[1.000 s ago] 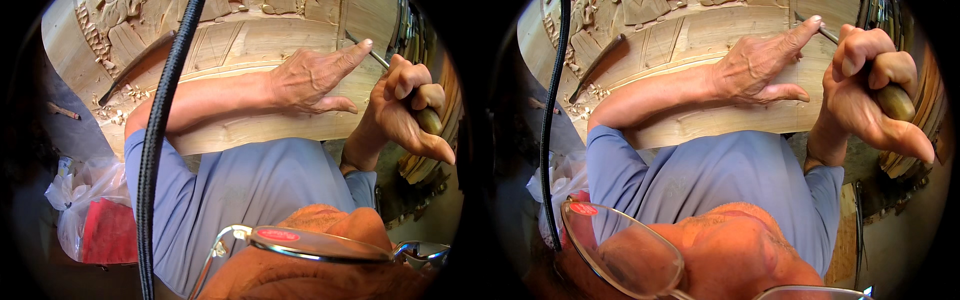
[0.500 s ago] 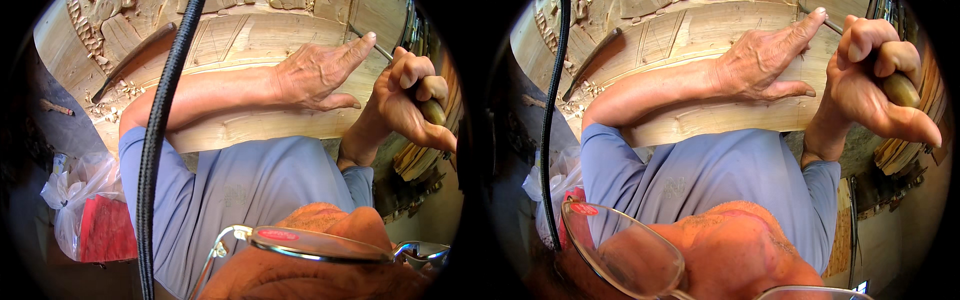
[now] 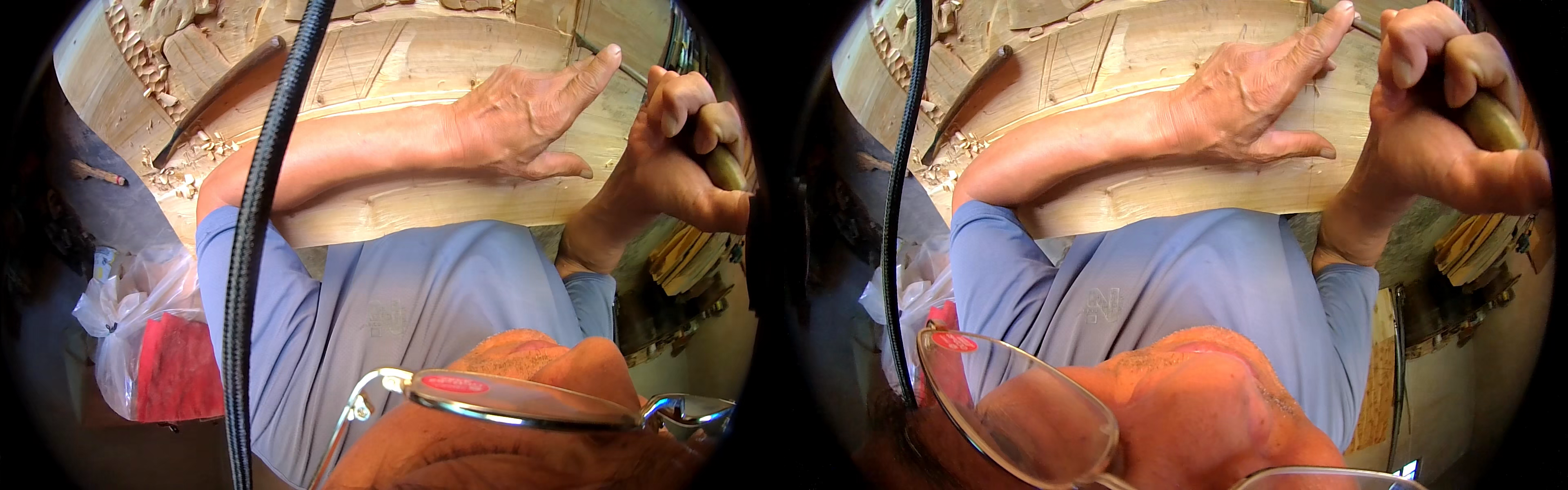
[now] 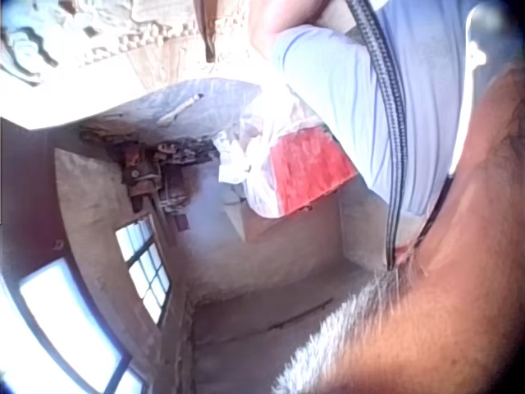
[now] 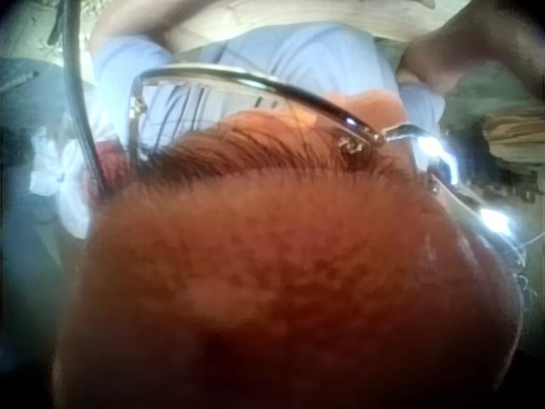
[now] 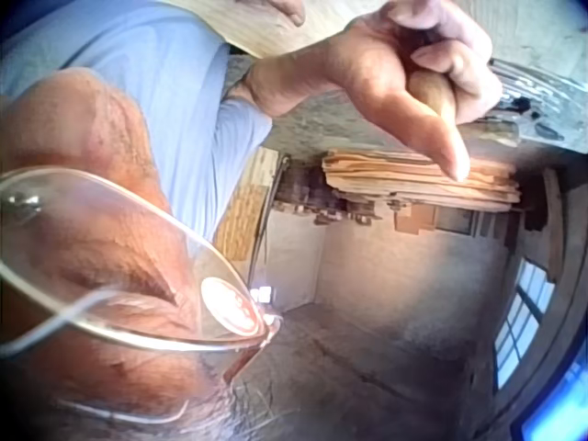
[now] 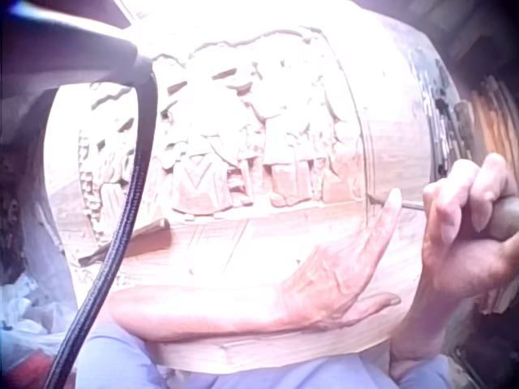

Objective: The person carves decorative designs into a wooden board using specialized chisels and a small mallet, occasionally clearing away wood shavings by hand.

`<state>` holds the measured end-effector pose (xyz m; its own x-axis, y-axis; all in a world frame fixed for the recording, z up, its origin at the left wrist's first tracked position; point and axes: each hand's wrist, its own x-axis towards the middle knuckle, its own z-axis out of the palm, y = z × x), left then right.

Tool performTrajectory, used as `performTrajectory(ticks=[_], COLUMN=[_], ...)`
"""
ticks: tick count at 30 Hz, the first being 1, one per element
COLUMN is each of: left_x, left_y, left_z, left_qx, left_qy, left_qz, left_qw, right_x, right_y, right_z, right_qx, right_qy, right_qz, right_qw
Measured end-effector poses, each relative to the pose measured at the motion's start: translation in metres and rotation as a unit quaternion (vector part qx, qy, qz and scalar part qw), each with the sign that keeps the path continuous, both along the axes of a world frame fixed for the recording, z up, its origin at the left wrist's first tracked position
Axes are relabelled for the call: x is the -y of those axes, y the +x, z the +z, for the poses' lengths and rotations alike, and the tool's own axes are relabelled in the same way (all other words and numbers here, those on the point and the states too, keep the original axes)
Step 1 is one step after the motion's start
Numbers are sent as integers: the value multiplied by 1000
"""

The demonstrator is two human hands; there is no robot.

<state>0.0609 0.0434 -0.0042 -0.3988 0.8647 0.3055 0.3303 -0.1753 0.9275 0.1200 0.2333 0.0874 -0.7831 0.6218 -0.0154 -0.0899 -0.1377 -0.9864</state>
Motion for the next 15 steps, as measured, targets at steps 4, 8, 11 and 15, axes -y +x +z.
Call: performTrajectory(ticks=[4, 8, 11, 15], left_x=[-4, -7, -9, -13], left_y=[-1, 1, 3, 9], left_z=[8, 12, 8, 1], left_qx=[14, -10, -18, -34], left_qy=[-21, -17, -9, 0], left_qz=[-17, -8, -14, 6], left_qw=[1000, 1000, 1000, 999], right_x=[-19, -16, 18, 6], right_y=[5, 4, -9, 14], right_z=[7, 14, 19, -10], right_qx=[-22, 20, 72, -162], right_qy=[-92, -28, 68, -69], right_qz=[36, 21, -46, 63], right_qw=[995, 999, 994, 982])
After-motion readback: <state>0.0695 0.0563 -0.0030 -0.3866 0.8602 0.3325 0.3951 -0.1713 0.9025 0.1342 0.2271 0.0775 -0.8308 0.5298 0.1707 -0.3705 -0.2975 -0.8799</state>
